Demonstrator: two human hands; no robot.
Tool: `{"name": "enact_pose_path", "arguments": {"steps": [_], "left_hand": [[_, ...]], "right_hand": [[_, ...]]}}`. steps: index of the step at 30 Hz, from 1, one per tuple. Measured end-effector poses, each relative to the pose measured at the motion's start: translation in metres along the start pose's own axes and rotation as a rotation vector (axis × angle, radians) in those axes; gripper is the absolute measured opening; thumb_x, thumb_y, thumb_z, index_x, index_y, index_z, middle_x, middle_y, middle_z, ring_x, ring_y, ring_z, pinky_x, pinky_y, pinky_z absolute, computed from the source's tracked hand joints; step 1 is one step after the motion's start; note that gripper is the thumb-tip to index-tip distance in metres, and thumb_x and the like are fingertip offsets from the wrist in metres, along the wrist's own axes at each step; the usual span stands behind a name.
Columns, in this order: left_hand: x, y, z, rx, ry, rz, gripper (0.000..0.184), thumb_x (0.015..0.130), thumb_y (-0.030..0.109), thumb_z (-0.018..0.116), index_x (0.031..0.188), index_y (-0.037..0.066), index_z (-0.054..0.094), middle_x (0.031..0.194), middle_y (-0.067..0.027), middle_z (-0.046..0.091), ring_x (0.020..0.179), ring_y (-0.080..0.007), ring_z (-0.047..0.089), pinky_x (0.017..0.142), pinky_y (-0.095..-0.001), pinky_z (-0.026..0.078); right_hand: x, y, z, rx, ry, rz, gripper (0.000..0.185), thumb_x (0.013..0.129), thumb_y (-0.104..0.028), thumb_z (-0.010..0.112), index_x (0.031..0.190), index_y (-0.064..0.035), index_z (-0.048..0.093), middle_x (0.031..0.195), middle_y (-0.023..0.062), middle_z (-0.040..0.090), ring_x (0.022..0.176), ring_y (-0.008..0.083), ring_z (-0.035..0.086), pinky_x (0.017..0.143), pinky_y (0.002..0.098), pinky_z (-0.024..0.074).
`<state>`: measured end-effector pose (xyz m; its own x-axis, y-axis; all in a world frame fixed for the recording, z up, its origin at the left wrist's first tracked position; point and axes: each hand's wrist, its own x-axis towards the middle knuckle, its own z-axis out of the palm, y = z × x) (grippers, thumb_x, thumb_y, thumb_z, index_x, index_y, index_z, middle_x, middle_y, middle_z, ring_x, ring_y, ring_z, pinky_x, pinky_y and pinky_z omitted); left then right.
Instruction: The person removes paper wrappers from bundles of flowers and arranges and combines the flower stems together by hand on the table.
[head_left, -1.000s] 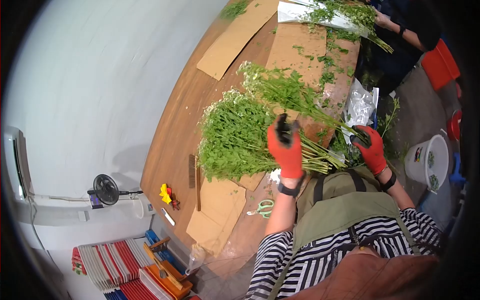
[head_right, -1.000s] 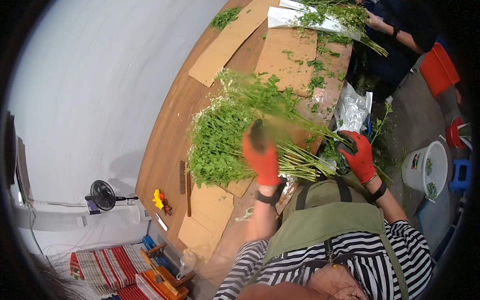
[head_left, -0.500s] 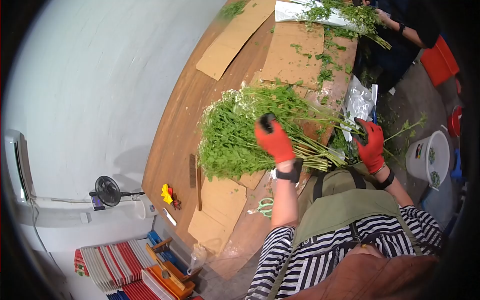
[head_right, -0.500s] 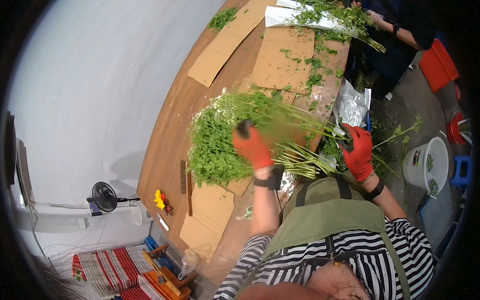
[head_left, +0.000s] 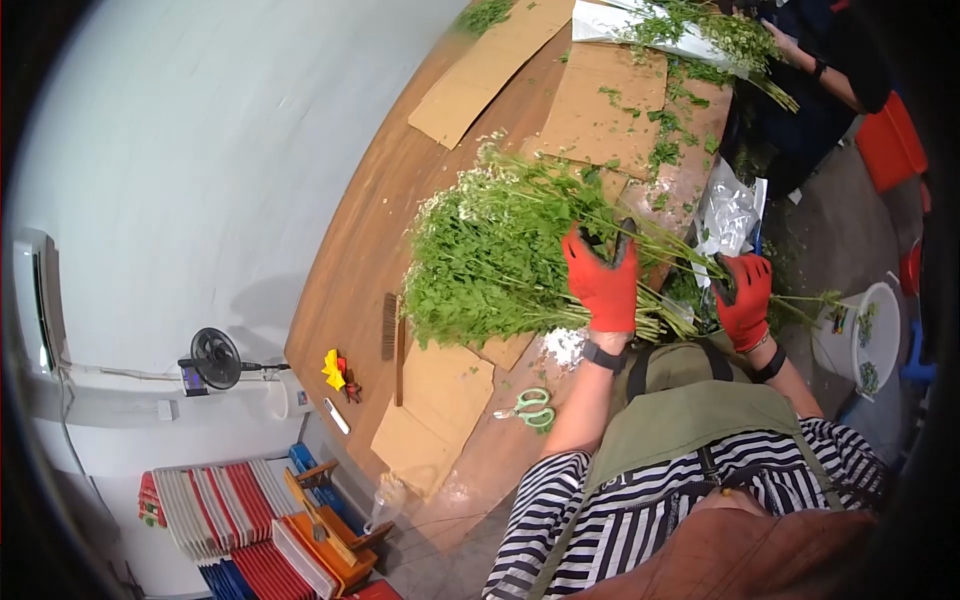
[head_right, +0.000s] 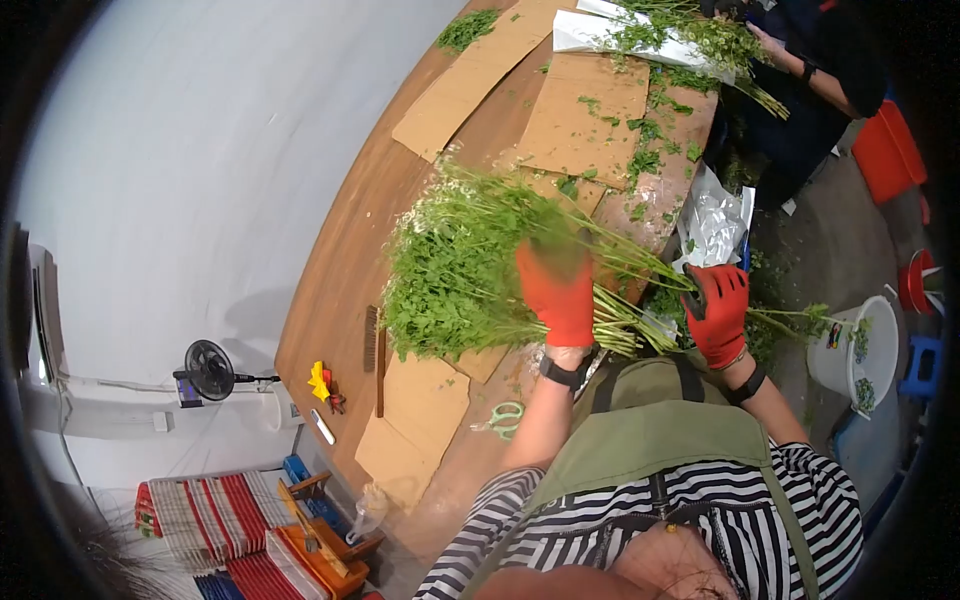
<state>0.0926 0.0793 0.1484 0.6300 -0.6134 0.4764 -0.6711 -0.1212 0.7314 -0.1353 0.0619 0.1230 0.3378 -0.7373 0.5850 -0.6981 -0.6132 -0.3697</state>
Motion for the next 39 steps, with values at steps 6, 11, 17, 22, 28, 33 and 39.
{"name": "enact_pose_path", "arguments": {"steps": [6, 11, 17, 22, 28, 33, 39], "left_hand": [[0.005, -0.020, -0.001, 0.148, -0.104, 0.068, 0.031, 0.080, 0.015, 0.070, 0.106, 0.001, 0.060, 0.097, -0.0184, 0.062, 0.084, -0.0390, 0.062, 0.072, -0.0400, 0.050], [0.009, -0.048, 0.003, 0.011, -0.031, -0.016, 0.021, 0.085, 0.013, 0.067, 0.102, 0.002, 0.065, 0.089, -0.0125, 0.065, 0.077, -0.0275, 0.065, 0.069, -0.0351, 0.051], [0.033, -0.034, -0.028, -0.605, 0.064, -0.370, 0.036, 0.090, 0.016, 0.067, 0.121, -0.001, 0.058, 0.104, -0.0111, 0.062, 0.094, -0.0167, 0.059, 0.078, -0.0282, 0.048], [0.044, 0.015, -0.041, 0.071, 0.095, 0.002, 0.043, 0.084, 0.022, 0.072, 0.121, 0.004, 0.057, 0.100, -0.0147, 0.059, 0.090, -0.0279, 0.061, 0.075, -0.0367, 0.050], [0.039, -0.051, -0.007, 0.392, -0.138, -0.023, 0.021, 0.081, 0.014, 0.067, 0.101, 0.007, 0.061, 0.098, -0.0118, 0.065, 0.081, -0.0316, 0.065, 0.069, -0.0442, 0.051], [0.070, -0.116, -0.058, 0.315, 0.127, -0.188, 0.027, 0.083, 0.019, 0.069, 0.105, 0.004, 0.063, 0.097, -0.0129, 0.067, 0.084, -0.0285, 0.065, 0.071, -0.0396, 0.052], [0.010, -0.112, -0.011, -0.509, -0.708, -0.362, 0.050, 0.090, 0.026, 0.065, 0.131, 0.003, 0.052, 0.121, -0.0148, 0.062, 0.101, -0.0224, 0.062, 0.080, -0.0342, 0.052]], "right_hand": [[-0.003, 0.002, 0.001, 0.017, -0.017, 0.072, 0.052, 0.061, -0.004, 0.077, 0.111, -0.0041, 0.062, 0.102, 0.0161, 0.059, 0.098, 0.0376, 0.055, 0.090, 0.0467, 0.0429], [0.000, 0.002, 0.007, 0.075, -0.154, 0.173, 0.053, 0.062, -0.004, 0.078, 0.112, -0.0059, 0.061, 0.105, 0.0160, 0.060, 0.100, 0.0374, 0.055, 0.090, 0.0444, 0.0434], [0.007, 0.005, 0.003, 0.071, -0.074, 0.156, 0.044, 0.067, -0.006, 0.074, 0.109, -0.0059, 0.061, 0.098, 0.0139, 0.060, 0.095, 0.0365, 0.056, 0.083, 0.0442, 0.0428], [0.006, 0.015, 0.000, 0.018, -0.077, 0.098, 0.043, 0.067, -0.005, 0.072, 0.109, -0.0061, 0.061, 0.098, 0.0130, 0.060, 0.095, 0.0351, 0.056, 0.086, 0.0439, 0.0426], [0.000, 0.025, 0.002, -0.016, -0.101, 0.019, 0.049, 0.063, -0.003, 0.074, 0.111, -0.0059, 0.061, 0.103, 0.0159, 0.060, 0.099, 0.0366, 0.055, 0.088, 0.0446, 0.0434], [0.007, 0.047, -0.006, -0.016, -0.082, 0.203, 0.045, 0.067, -0.004, 0.073, 0.110, -0.0057, 0.060, 0.103, 0.0145, 0.061, 0.099, 0.0368, 0.057, 0.087, 0.0434, 0.0436], [0.023, 0.034, 0.034, 0.369, -0.168, 0.390, 0.049, 0.069, -0.007, 0.077, 0.114, -0.0060, 0.060, 0.108, 0.0152, 0.063, 0.103, 0.0363, 0.058, 0.091, 0.0406, 0.0447]]}}
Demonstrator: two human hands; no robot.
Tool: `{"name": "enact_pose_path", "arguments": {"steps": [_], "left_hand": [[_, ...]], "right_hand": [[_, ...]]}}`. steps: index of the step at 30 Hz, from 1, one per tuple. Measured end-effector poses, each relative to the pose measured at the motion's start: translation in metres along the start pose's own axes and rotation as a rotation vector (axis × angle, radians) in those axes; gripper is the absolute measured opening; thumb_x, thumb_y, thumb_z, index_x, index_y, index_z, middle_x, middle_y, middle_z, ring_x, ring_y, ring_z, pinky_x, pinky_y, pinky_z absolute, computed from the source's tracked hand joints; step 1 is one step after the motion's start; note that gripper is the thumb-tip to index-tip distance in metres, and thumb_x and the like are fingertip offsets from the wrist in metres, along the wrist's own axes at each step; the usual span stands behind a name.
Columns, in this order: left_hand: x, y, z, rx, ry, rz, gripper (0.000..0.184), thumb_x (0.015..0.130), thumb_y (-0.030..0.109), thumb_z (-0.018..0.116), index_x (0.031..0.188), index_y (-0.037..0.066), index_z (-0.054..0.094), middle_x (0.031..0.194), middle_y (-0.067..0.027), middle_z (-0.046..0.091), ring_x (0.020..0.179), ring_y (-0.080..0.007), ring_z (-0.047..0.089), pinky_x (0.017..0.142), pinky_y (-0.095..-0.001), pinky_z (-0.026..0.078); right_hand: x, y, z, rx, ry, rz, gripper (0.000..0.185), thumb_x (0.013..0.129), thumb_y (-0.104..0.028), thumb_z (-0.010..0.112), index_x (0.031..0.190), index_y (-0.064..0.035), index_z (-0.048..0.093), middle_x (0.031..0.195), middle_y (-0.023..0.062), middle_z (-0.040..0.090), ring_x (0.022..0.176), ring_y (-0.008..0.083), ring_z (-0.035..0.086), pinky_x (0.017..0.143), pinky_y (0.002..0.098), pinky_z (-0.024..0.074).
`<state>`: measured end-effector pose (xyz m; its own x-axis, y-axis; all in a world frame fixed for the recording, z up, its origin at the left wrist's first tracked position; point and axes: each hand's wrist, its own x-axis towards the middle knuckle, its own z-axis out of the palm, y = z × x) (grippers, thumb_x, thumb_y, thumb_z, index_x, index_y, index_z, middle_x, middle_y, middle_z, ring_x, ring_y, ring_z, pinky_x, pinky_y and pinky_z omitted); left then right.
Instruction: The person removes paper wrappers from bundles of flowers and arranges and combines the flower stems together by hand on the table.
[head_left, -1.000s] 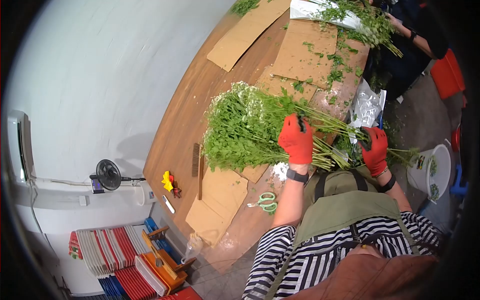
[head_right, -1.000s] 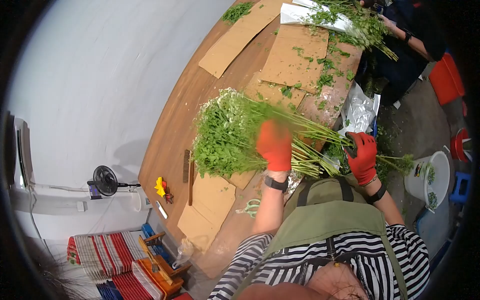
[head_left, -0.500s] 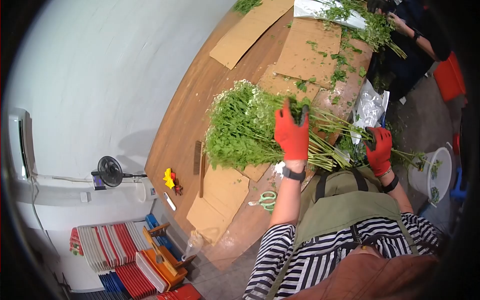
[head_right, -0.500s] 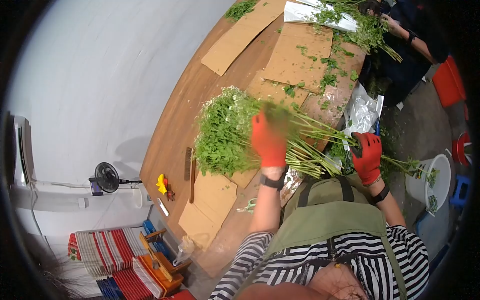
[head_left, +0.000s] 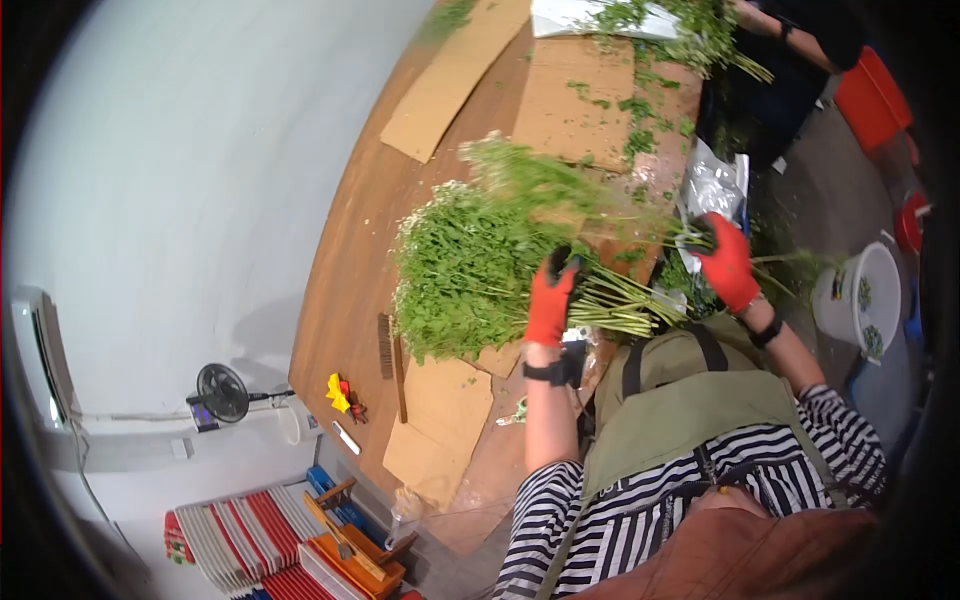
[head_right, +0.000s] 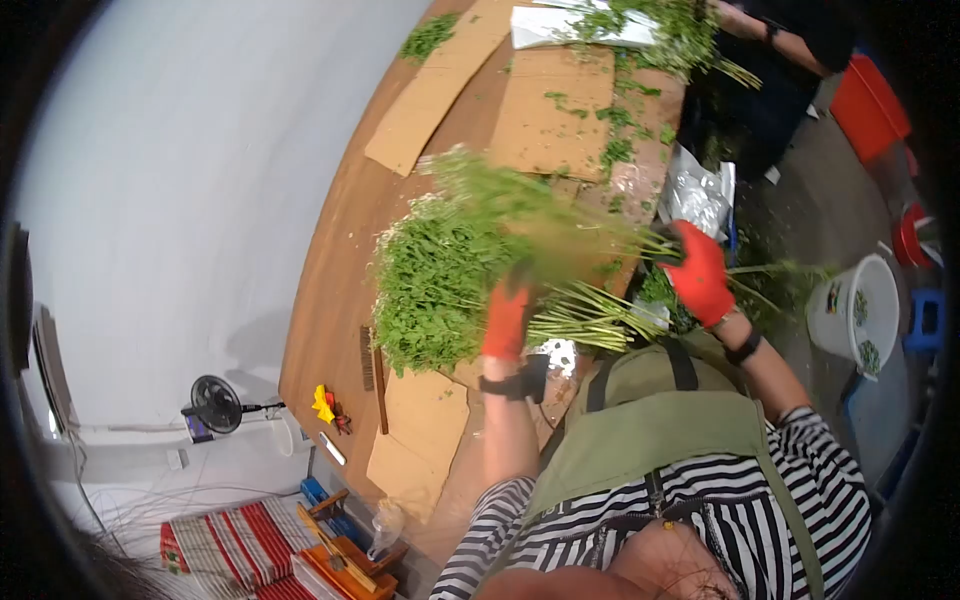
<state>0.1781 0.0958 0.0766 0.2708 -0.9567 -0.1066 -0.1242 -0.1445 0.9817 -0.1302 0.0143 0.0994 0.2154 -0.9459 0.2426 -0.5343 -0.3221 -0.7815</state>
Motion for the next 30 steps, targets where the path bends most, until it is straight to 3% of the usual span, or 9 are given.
{"name": "enact_pose_path", "arguments": {"steps": [4, 11, 14, 17, 18, 23, 25, 28, 30], "left_hand": [[0.007, 0.047, 0.056, 0.293, 0.041, 0.218, 0.055, 0.083, 0.005, 0.061, 0.136, 0.005, 0.047, 0.129, -0.0208, 0.055, 0.112, -0.0263, 0.059, 0.088, -0.0363, 0.050], [0.016, 0.044, 0.030, -0.594, 0.300, -0.087, 0.040, 0.100, 0.033, 0.047, 0.130, 0.007, 0.055, 0.107, -0.0040, 0.062, 0.097, -0.0172, 0.057, 0.084, -0.0304, 0.045], [0.026, 0.021, 0.031, -0.611, 0.314, -0.013, 0.039, 0.099, 0.030, 0.050, 0.127, 0.004, 0.057, 0.105, -0.0037, 0.063, 0.096, -0.0145, 0.057, 0.083, -0.0282, 0.044], [0.014, 0.041, 0.054, -0.318, 0.326, 0.024, 0.036, 0.096, 0.029, 0.058, 0.120, 0.002, 0.060, 0.100, -0.0048, 0.063, 0.084, -0.0138, 0.056, 0.073, -0.0264, 0.045], [0.012, 0.044, 0.062, -0.284, 0.312, 0.000, 0.037, 0.095, 0.031, 0.060, 0.118, 0.002, 0.060, 0.099, -0.0053, 0.063, 0.081, -0.0139, 0.055, 0.070, -0.0263, 0.045], [0.024, 0.019, 0.102, -0.432, 0.464, -0.133, 0.048, 0.093, 0.037, 0.064, 0.115, -0.004, 0.055, 0.099, -0.0091, 0.059, 0.083, -0.0175, 0.052, 0.073, -0.0311, 0.044], [0.032, 0.010, 0.103, -0.382, 0.572, -0.166, 0.051, 0.094, 0.037, 0.062, 0.115, -0.008, 0.053, 0.107, -0.0162, 0.059, 0.092, -0.0219, 0.052, 0.083, -0.0359, 0.043], [0.041, 0.020, 0.067, -0.379, 0.830, -0.091, 0.047, 0.095, 0.036, 0.059, 0.105, -0.010, 0.055, 0.099, -0.0163, 0.063, 0.084, -0.0221, 0.055, 0.078, -0.0376, 0.045], [0.046, 0.046, 0.027, -0.402, 0.878, 0.003, 0.043, 0.096, 0.034, 0.059, 0.098, -0.009, 0.058, 0.090, -0.0143, 0.065, 0.076, -0.0215, 0.056, 0.073, -0.0376, 0.045]], "right_hand": [[0.003, -0.053, 0.016, -0.112, -0.173, -0.258, 0.051, 0.068, -0.010, 0.078, 0.116, -0.0058, 0.061, 0.108, 0.0145, 0.062, 0.104, 0.0367, 0.057, 0.095, 0.0418, 0.0430], [-0.039, -0.012, -0.051, -0.365, 0.014, -0.541, 0.061, 0.067, -0.025, 0.079, 0.122, -0.0066, 0.059, 0.120, 0.0148, 0.057, 0.112, 0.0355, 0.052, 0.100, 0.0469, 0.0380], [-0.031, -0.033, -0.057, -0.604, 0.134, -0.304, 0.066, 0.071, -0.026, 0.077, 0.129, -0.0047, 0.054, 0.120, 0.0180, 0.058, 0.114, 0.0370, 0.053, 0.104, 0.0460, 0.0370], [-0.028, 0.036, -0.026, -0.183, -0.129, 0.005, 0.070, 0.078, -0.027, 0.074, 0.137, -0.0011, 0.046, 0.123, 0.0179, 0.059, 0.118, 0.0326, 0.054, 0.106, 0.0409, 0.0374], [-0.019, 0.002, -0.027, 0.369, -0.246, 0.209, 0.064, 0.089, -0.029, 0.067, 0.139, 0.0022, 0.043, 0.127, 0.0147, 0.058, 0.116, 0.0240, 0.055, 0.103, 0.0337, 0.0393], [-0.011, 0.013, 0.013, 0.850, 0.041, 0.317, 0.032, 0.099, -0.037, 0.054, 0.094, -0.0062, 0.063, 0.080, -0.0017, 0.060, 0.068, 0.0107, 0.054, 0.069, 0.0300, 0.0454], [-0.012, 0.038, 0.009, 1.495, -0.113, 0.627, 0.033, 0.098, -0.041, 0.054, 0.079, -0.0141, 0.055, 0.068, -0.0048, 0.047, 0.056, 0.0088, 0.044, 0.059, 0.0271, 0.0405], [-0.022, 0.109, 0.009, 0.900, 0.283, 0.629, 0.034, 0.095, -0.043, 0.058, 0.071, -0.0188, 0.053, 0.057, -0.0069, 0.039, 0.047, 0.0086, 0.038, 0.045, 0.0265, 0.0304], [-0.035, 0.183, -0.033, 0.680, 0.213, 0.733, 0.030, 0.092, -0.038, 0.062, 0.091, -0.0088, 0.064, 0.075, 0.0038, 0.060, 0.065, 0.0139, 0.058, 0.059, 0.0274, 0.0472]]}}
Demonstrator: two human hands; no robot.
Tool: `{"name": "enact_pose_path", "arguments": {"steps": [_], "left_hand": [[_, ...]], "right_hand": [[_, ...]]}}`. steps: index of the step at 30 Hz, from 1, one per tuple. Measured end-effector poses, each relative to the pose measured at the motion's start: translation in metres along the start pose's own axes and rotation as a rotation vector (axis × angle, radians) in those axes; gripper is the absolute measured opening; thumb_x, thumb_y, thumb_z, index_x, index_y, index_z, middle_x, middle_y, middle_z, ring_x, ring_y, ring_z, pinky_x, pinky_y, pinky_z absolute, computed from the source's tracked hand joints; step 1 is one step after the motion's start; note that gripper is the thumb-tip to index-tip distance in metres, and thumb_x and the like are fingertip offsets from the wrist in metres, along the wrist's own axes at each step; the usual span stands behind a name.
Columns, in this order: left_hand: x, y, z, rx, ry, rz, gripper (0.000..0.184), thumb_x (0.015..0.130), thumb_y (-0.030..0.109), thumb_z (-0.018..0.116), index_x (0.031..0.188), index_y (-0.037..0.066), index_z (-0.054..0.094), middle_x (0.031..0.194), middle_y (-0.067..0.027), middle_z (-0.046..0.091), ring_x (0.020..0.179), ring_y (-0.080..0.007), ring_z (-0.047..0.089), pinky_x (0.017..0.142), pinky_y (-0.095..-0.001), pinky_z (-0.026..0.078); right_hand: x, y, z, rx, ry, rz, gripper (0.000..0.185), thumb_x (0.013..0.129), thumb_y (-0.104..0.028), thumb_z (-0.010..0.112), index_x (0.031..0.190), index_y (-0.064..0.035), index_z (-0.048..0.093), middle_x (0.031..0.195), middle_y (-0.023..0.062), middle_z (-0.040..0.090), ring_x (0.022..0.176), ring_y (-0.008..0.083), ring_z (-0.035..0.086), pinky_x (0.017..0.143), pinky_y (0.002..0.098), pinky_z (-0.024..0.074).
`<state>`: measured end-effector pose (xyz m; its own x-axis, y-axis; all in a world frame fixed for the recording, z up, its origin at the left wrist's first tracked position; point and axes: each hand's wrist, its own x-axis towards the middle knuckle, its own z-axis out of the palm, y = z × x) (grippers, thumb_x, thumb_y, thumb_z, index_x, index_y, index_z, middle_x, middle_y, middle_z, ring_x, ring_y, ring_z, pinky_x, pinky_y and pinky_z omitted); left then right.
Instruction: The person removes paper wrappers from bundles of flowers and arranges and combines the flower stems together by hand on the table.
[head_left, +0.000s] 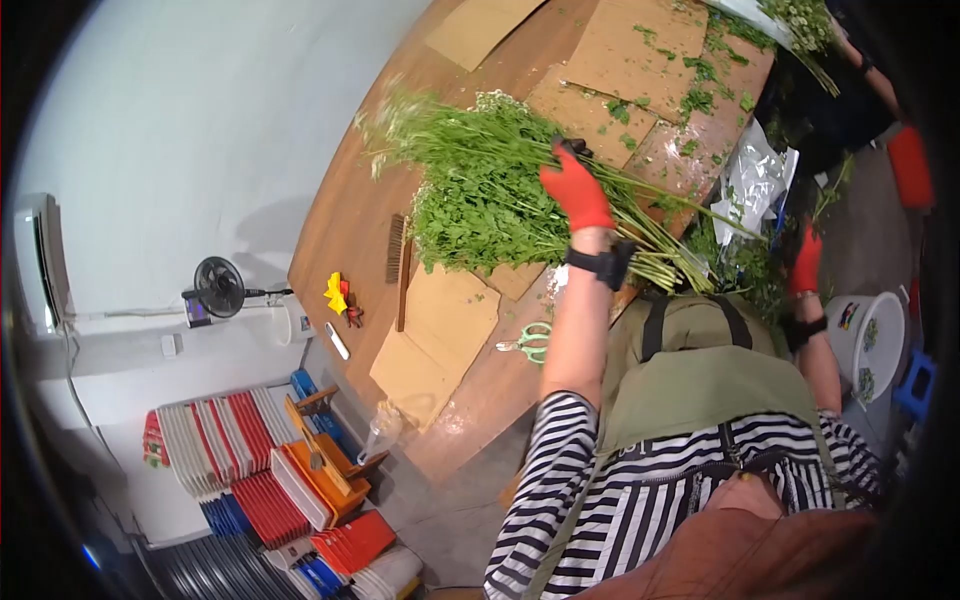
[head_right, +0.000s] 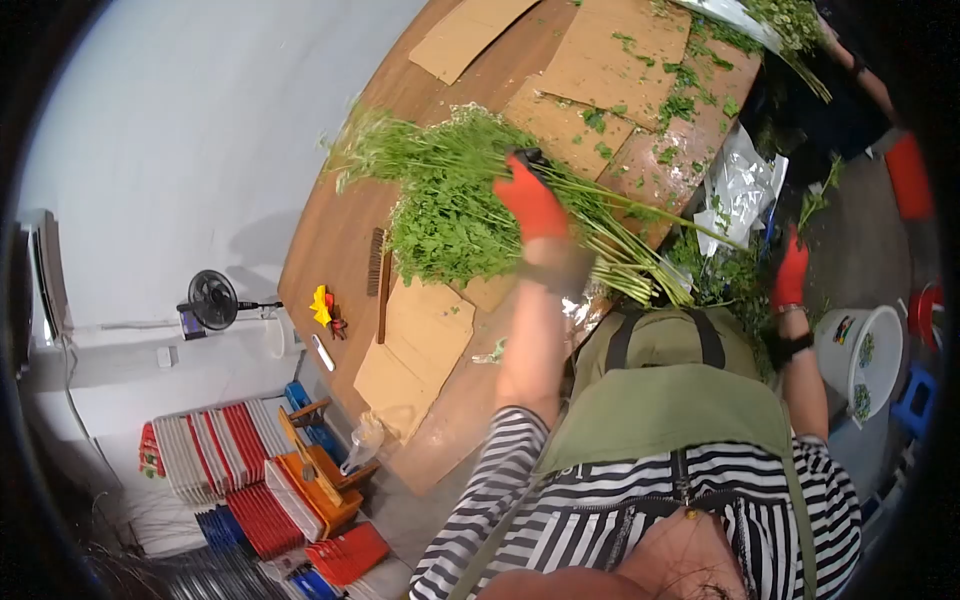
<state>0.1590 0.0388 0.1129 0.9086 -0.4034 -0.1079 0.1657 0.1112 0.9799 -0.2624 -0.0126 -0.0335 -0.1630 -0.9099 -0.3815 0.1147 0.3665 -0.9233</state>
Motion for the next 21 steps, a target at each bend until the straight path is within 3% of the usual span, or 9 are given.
{"name": "enact_pose_path", "arguments": {"steps": [3, 4, 7, 9, 11, 14, 15, 18, 21], "left_hand": [[0.009, 0.021, -0.008, 0.078, -0.087, 0.111, 0.039, 0.095, 0.030, 0.059, 0.090, -0.008, 0.060, 0.079, -0.0134, 0.066, 0.068, -0.0220, 0.057, 0.069, -0.0378, 0.045], [0.009, 0.010, -0.005, 0.166, -0.088, 0.142, 0.037, 0.095, 0.029, 0.060, 0.089, -0.008, 0.061, 0.077, -0.0143, 0.066, 0.067, -0.0228, 0.057, 0.069, -0.0380, 0.045], [-0.021, 0.005, 0.012, 0.267, -0.214, 0.161, 0.036, 0.094, 0.028, 0.061, 0.095, -0.008, 0.060, 0.088, -0.0193, 0.065, 0.078, -0.0267, 0.059, 0.075, -0.0402, 0.045], [-0.052, 0.016, 0.027, 0.462, -0.286, 0.188, 0.043, 0.095, 0.033, 0.061, 0.106, -0.009, 0.058, 0.101, -0.0203, 0.063, 0.092, -0.0223, 0.055, 0.082, -0.0383, 0.043], [-0.063, 0.001, 0.040, 0.287, -0.399, 0.142, 0.046, 0.094, 0.034, 0.061, 0.108, -0.009, 0.056, 0.099, -0.0204, 0.062, 0.092, -0.0251, 0.055, 0.085, -0.0388, 0.043], [-0.068, -0.007, 0.041, 0.153, -0.454, 0.084, 0.038, 0.096, 0.032, 0.059, 0.107, -0.004, 0.057, 0.098, -0.0142, 0.063, 0.085, -0.0214, 0.057, 0.080, -0.0342, 0.045], [-0.049, -0.021, 0.036, 0.159, -0.320, 0.070, 0.035, 0.097, 0.031, 0.057, 0.106, -0.003, 0.058, 0.096, -0.0124, 0.064, 0.080, -0.0191, 0.058, 0.076, -0.0321, 0.046], [-0.005, 0.037, 0.006, -0.080, -0.330, -0.029, 0.043, 0.097, 0.035, 0.056, 0.105, -0.007, 0.060, 0.092, -0.0140, 0.066, 0.081, -0.0221, 0.060, 0.078, -0.0358, 0.045], [0.003, 0.024, 0.001, -0.169, -0.336, -0.013, 0.044, 0.097, 0.036, 0.057, 0.106, -0.007, 0.059, 0.088, -0.0104, 0.066, 0.075, -0.0170, 0.058, 0.071, -0.0317, 0.044]], "right_hand": [[-0.009, 0.009, -0.024, -1.391, 0.133, -0.599, 0.047, 0.088, -0.032, 0.067, 0.125, -0.0036, 0.057, 0.110, 0.0156, 0.062, 0.103, 0.0222, 0.061, 0.086, 0.0333, 0.0492], [-0.049, -0.046, 0.015, -1.507, 0.051, -0.305, 0.069, 0.084, -0.022, 0.070, 0.143, -0.0064, 0.040, 0.138, 0.0186, 0.048, 0.131, 0.0266, 0.044, 0.107, 0.0381, 0.0366], [-0.062, -0.069, 0.058, -0.737, -0.290, -0.621, 0.068, 0.081, -0.014, 0.071, 0.142, -0.0053, 0.042, 0.140, 0.0156, 0.049, 0.133, 0.0267, 0.043, 0.110, 0.0388, 0.0337], [-0.078, -0.075, 0.094, -0.477, -0.548, -0.454, 0.068, 0.082, -0.011, 0.070, 0.143, -0.0047, 0.041, 0.142, 0.0140, 0.047, 0.133, 0.0258, 0.043, 0.110, 0.0369, 0.0331], [-0.108, -0.090, 0.131, -0.337, -0.717, -0.318, 0.068, 0.083, -0.009, 0.068, 0.144, -0.0065, 0.039, 0.143, 0.0103, 0.047, 0.132, 0.0241, 0.044, 0.109, 0.0342, 0.0342], [-0.131, -0.089, 0.159, -0.563, -0.692, -0.467, 0.055, 0.084, -0.016, 0.068, 0.134, -0.0033, 0.050, 0.125, 0.0159, 0.060, 0.114, 0.0323, 0.057, 0.097, 0.0382, 0.0441], [-0.120, -0.065, 0.153, -0.729, -0.702, -0.551, 0.052, 0.084, -0.019, 0.069, 0.130, -0.0023, 0.053, 0.117, 0.0174, 0.063, 0.107, 0.0346, 0.060, 0.093, 0.0397, 0.0459], [-0.103, -0.036, 0.105, -1.082, -0.644, -0.750, 0.044, 0.082, -0.029, 0.072, 0.113, -0.0005, 0.062, 0.093, 0.0213, 0.066, 0.086, 0.0409, 0.061, 0.078, 0.0443, 0.0482], [-0.086, -0.007, 0.053, -1.140, -0.716, -0.841, 0.048, 0.078, -0.024, 0.076, 0.119, -0.0031, 0.060, 0.106, 0.0191, 0.065, 0.096, 0.0375, 0.061, 0.082, 0.0422, 0.0489]]}}
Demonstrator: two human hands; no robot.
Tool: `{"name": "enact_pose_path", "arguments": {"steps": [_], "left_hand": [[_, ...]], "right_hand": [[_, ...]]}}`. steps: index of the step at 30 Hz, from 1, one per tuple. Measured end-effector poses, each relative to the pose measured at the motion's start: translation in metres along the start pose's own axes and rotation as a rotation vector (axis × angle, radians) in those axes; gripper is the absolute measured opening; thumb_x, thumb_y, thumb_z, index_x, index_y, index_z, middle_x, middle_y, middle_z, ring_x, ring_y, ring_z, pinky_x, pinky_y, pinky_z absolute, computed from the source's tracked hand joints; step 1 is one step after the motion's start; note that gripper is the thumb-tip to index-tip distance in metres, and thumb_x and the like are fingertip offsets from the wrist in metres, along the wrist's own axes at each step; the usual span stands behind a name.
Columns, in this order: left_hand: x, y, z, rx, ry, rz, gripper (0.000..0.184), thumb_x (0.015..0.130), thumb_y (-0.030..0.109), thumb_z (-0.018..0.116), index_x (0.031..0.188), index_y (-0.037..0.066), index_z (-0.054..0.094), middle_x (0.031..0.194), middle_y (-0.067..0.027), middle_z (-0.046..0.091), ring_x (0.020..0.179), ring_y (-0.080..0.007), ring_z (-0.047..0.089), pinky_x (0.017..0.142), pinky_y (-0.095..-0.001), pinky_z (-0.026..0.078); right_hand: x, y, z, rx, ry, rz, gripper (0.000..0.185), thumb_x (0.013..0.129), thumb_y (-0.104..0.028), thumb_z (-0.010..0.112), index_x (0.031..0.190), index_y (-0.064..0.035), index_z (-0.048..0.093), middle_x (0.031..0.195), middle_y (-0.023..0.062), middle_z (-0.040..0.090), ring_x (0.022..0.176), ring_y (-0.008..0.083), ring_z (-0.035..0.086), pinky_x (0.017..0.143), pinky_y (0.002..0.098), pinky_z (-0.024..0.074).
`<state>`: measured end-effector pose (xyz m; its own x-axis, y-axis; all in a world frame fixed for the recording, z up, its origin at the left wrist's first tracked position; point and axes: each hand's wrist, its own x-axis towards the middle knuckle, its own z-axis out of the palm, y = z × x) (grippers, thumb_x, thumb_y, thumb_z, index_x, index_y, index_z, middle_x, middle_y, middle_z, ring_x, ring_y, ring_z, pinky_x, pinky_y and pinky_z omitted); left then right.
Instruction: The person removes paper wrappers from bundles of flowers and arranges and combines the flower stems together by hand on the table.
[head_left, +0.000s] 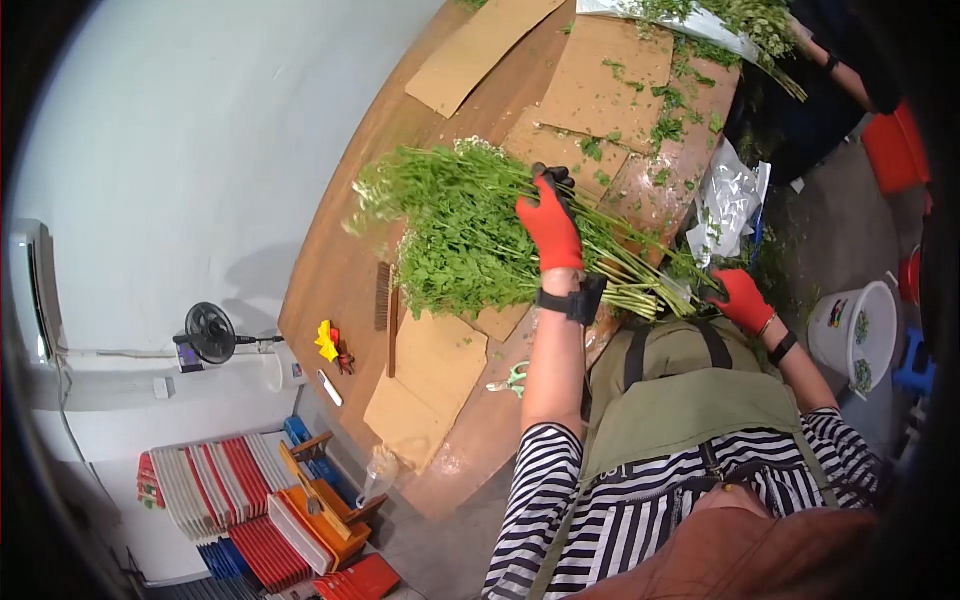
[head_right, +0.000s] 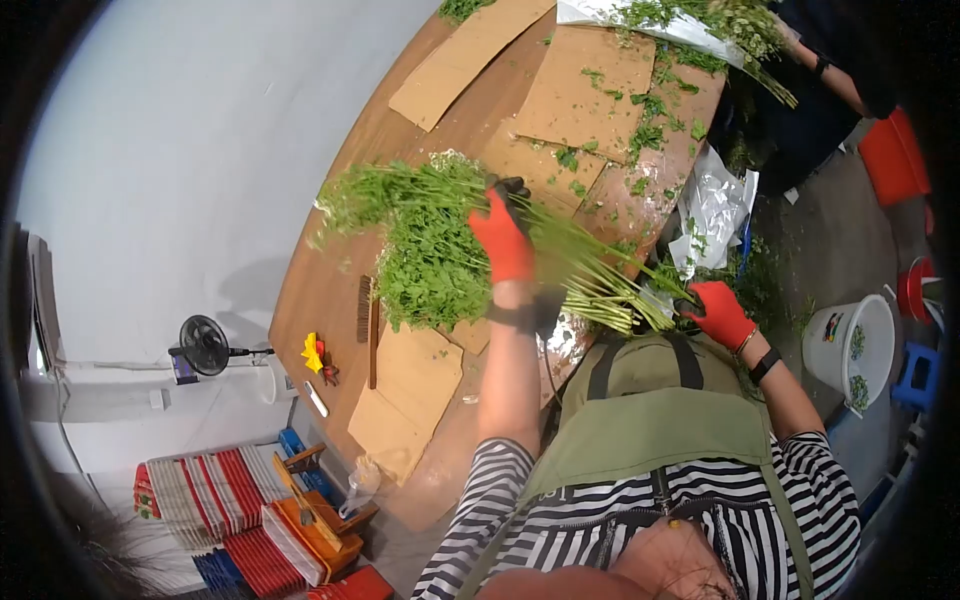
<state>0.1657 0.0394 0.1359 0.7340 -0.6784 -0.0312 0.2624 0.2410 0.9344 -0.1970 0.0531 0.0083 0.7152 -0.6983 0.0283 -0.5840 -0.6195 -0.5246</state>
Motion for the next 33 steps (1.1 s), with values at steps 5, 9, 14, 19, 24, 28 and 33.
{"name": "enact_pose_path", "arguments": {"steps": [5, 9, 14, 19, 24, 28, 33], "left_hand": [[-0.047, -0.054, 0.010, 0.579, -0.148, 0.137, 0.037, 0.095, 0.030, 0.061, 0.111, -0.003, 0.058, 0.098, -0.0059, 0.062, 0.077, -0.0128, 0.056, 0.065, -0.0282, 0.047], [-0.073, -0.017, 0.023, 0.090, -0.278, -0.323, 0.035, 0.093, 0.020, 0.064, 0.122, 0.002, 0.057, 0.104, -0.0074, 0.063, 0.081, -0.0132, 0.060, 0.064, -0.0271, 0.050], [-0.066, -0.020, -0.010, 0.319, -0.120, 0.090, 0.036, 0.092, 0.008, 0.062, 0.127, 0.003, 0.057, 0.112, -0.0096, 0.063, 0.093, -0.0133, 0.061, 0.077, -0.0249, 0.049], [-0.080, 0.025, 0.010, 0.467, -0.021, 0.307, 0.039, 0.089, 0.012, 0.067, 0.126, 0.001, 0.057, 0.112, -0.0094, 0.059, 0.095, -0.0168, 0.059, 0.082, -0.0295, 0.047], [-0.074, 0.033, 0.019, 0.883, -0.002, 0.444, 0.057, 0.086, 0.027, 0.072, 0.132, 0.001, 0.051, 0.120, -0.0152, 0.052, 0.097, -0.0220, 0.059, 0.084, -0.0342, 0.048], [-0.066, 0.019, 0.015, 1.129, 0.029, 0.463, 0.069, 0.074, 0.019, 0.078, 0.133, 0.001, 0.047, 0.115, -0.0214, 0.055, 0.102, -0.0375, 0.059, 0.085, -0.0401, 0.049], [-0.061, 0.011, 0.004, 1.319, -0.057, 0.496, 0.052, 0.073, 0.017, 0.076, 0.119, 0.003, 0.058, 0.106, -0.0192, 0.062, 0.092, -0.0355, 0.063, 0.075, -0.0416, 0.050]], "right_hand": [[0.060, -0.089, -0.053, 0.759, 0.035, 0.227, 0.057, 0.080, -0.011, 0.073, 0.132, -0.0014, 0.051, 0.121, 0.0138, 0.063, 0.111, 0.0238, 0.059, 0.095, 0.0358, 0.0453], [0.063, -0.082, -0.047, 0.825, 0.226, 0.289, 0.053, 0.083, -0.005, 0.068, 0.132, 0.0015, 0.049, 0.117, 0.0080, 0.063, 0.104, 0.0137, 0.057, 0.093, 0.0302, 0.0451], [0.041, -0.045, -0.037, 1.072, 0.153, 0.397, 0.050, 0.086, -0.008, 0.064, 0.132, 0.0040, 0.048, 0.111, 0.0076, 0.062, 0.102, 0.0138, 0.056, 0.094, 0.0304, 0.0446], [0.036, -0.049, -0.033, 0.974, 0.221, 0.325, 0.049, 0.085, -0.009, 0.064, 0.130, 0.0040, 0.049, 0.108, 0.0066, 0.062, 0.097, 0.0122, 0.056, 0.090, 0.0295, 0.0456], [0.030, -0.056, -0.037, 1.051, 0.092, 0.390, 0.050, 0.084, -0.006, 0.066, 0.130, 0.0029, 0.050, 0.111, 0.0078, 0.063, 0.103, 0.0142, 0.057, 0.094, 0.0308, 0.0448], [0.024, -0.060, -0.039, 0.857, 0.123, 0.217, 0.051, 0.081, -0.002, 0.067, 0.130, 0.0014, 0.052, 0.115, 0.0089, 0.065, 0.107, 0.0172, 0.059, 0.096, 0.0315, 0.0447], [0.023, -0.065, -0.049, 0.837, 0.144, 0.192, 0.052, 0.077, 0.000, 0.068, 0.128, -0.0003, 0.054, 0.119, 0.0093, 0.064, 0.109, 0.0192, 0.060, 0.097, 0.0321, 0.0447]]}}
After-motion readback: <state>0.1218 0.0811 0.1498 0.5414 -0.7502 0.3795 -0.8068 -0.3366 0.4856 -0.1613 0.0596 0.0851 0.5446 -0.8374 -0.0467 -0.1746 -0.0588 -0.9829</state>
